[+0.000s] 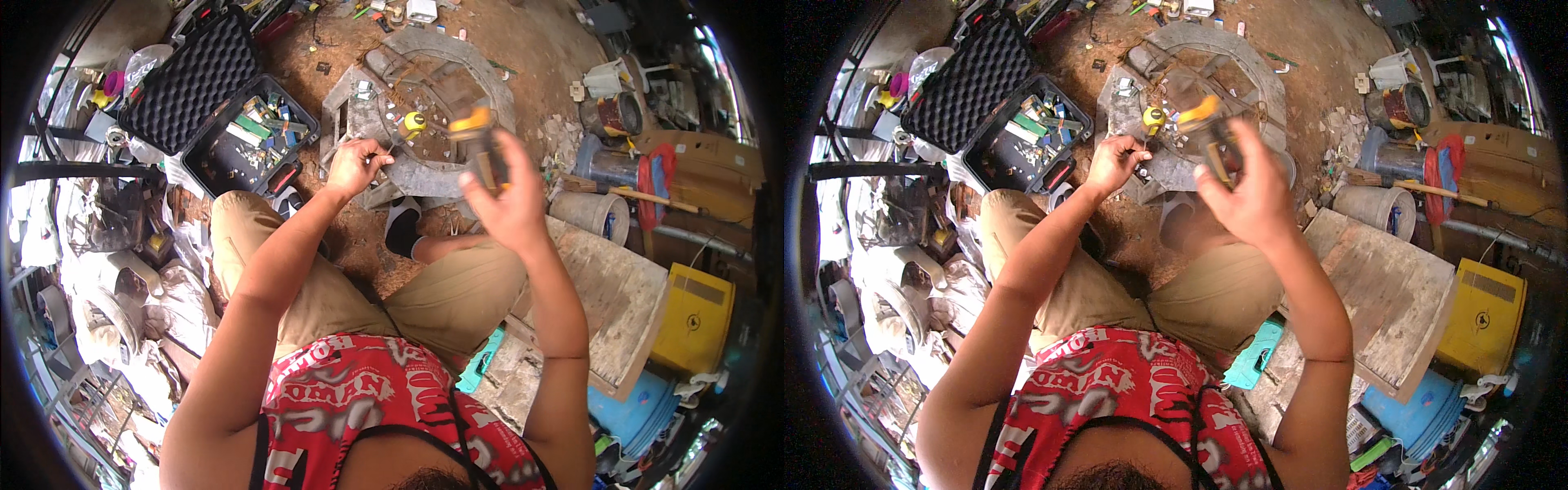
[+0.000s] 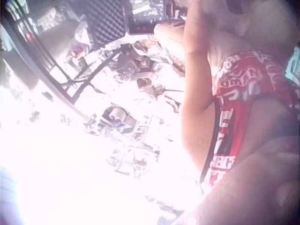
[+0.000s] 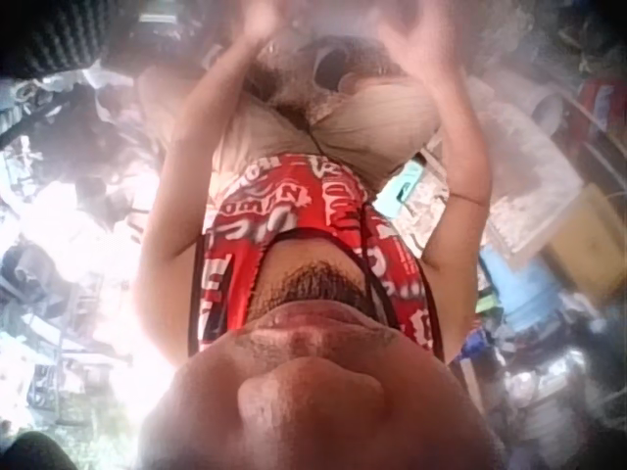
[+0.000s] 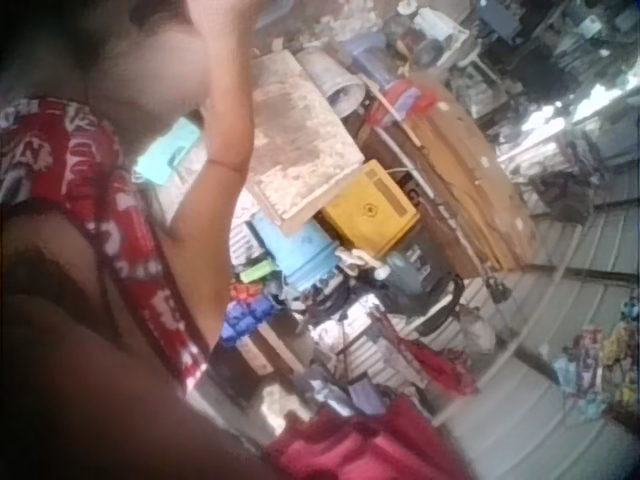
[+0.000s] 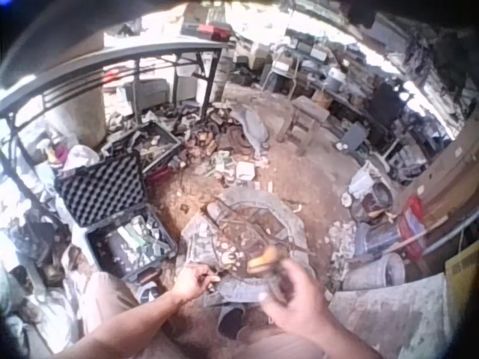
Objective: The person uses a screwdriver and pliers to dismantle a circuit board, removing small electronic components and screws.
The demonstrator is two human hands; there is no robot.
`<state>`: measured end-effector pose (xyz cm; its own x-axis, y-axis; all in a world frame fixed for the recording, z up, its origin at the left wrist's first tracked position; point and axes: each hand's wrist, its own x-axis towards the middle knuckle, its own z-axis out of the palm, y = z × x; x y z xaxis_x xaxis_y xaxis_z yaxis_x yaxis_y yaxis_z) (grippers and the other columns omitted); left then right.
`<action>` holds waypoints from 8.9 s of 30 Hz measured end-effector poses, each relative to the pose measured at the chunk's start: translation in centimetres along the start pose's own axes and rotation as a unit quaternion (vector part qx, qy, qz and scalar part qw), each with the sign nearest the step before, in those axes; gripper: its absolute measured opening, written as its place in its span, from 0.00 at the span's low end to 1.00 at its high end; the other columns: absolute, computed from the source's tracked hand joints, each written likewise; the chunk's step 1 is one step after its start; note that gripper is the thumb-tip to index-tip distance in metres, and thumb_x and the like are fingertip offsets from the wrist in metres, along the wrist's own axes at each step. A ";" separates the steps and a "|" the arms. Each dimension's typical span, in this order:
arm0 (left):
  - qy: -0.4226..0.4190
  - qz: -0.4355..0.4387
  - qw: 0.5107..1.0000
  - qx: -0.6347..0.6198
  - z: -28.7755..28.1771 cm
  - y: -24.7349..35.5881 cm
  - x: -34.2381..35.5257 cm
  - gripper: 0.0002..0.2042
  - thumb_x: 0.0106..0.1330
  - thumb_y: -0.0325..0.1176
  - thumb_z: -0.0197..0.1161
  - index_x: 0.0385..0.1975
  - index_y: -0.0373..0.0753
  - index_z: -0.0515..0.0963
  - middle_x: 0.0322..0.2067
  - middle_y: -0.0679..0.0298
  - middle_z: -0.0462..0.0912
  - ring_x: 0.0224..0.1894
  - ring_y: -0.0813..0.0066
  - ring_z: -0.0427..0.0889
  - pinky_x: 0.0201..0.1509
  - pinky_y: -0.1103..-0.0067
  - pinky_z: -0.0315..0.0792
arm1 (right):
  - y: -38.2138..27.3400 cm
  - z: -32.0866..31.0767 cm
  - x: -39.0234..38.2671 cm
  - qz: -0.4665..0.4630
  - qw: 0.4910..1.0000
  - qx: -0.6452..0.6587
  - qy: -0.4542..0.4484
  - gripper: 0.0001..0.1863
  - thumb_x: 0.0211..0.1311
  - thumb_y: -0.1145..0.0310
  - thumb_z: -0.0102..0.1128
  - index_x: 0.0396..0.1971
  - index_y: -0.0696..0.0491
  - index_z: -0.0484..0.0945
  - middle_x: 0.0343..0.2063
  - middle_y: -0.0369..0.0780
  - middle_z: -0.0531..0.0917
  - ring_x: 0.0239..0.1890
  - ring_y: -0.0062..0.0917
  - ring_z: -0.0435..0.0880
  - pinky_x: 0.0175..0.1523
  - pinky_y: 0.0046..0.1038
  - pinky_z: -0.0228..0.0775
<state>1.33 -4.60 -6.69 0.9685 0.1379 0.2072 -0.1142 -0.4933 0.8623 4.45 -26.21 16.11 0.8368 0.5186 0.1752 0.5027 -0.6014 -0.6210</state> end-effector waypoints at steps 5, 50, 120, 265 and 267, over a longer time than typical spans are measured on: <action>-0.002 0.001 1.000 0.002 -0.4 0.6 -0.1 0.12 0.56 0.41 0.70 0.24 0.39 0.80 0.25 0.60 0.84 0.33 0.57 0.81 0.40 0.67 0.73 | -1.0 -0.9 1.7 -0.145 0.977 0.056 0.144 0.31 0.57 0.62 0.68 0.54 0.62 0.67 0.34 0.43 0.80 0.32 0.29 0.79 0.39 0.30 0.74; 0.035 0.087 0.996 -0.010 -4.8 2.2 -2.2 0.08 0.58 0.34 0.68 0.28 0.38 0.78 0.28 0.59 0.80 0.34 0.54 0.80 0.37 0.66 0.74 | 11.3 11.7 -4.1 0.054 0.986 -0.141 -0.066 0.38 0.56 0.54 0.67 0.64 0.55 0.65 0.55 0.51 0.70 0.59 0.44 0.67 0.65 0.40 0.57; -0.028 -0.199 0.710 -0.675 -6.1 5.1 -1.3 0.20 0.70 0.29 0.58 0.60 0.32 0.68 0.48 0.58 0.81 0.49 0.73 0.82 0.54 0.79 0.78 | -5.6 6.3 -4.2 -0.056 0.961 -0.271 -0.009 0.19 0.63 0.62 0.58 0.53 0.50 0.77 0.26 0.41 0.79 0.26 0.38 0.82 0.29 0.37 0.74; -0.073 0.032 0.940 0.333 -6.6 -2.6 11.7 0.13 0.64 0.43 0.60 0.45 0.48 0.81 0.47 0.55 0.79 0.48 0.52 0.80 0.52 0.64 0.74 | 10.6 1.0 -11.7 0.226 0.851 0.282 0.382 0.11 0.65 0.71 0.62 0.46 0.57 0.77 0.26 0.29 0.76 0.24 0.10 0.69 0.29 0.14 0.61; -0.044 0.023 0.948 0.314 -7.3 -1.7 11.5 0.13 0.64 0.43 0.61 0.44 0.46 0.81 0.45 0.55 0.81 0.47 0.51 0.80 0.50 0.65 0.74 | 10.6 1.0 -11.7 0.225 0.850 0.289 0.380 0.11 0.65 0.71 0.62 0.46 0.57 0.77 0.26 0.29 0.76 0.24 0.10 0.69 0.29 0.14 0.62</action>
<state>11.04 4.05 -2.39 0.9836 0.0443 0.1750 -0.0303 -0.9153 0.4015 -0.22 -38.01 6.71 0.9250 -0.3579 0.1277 0.0888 -0.1229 -0.9884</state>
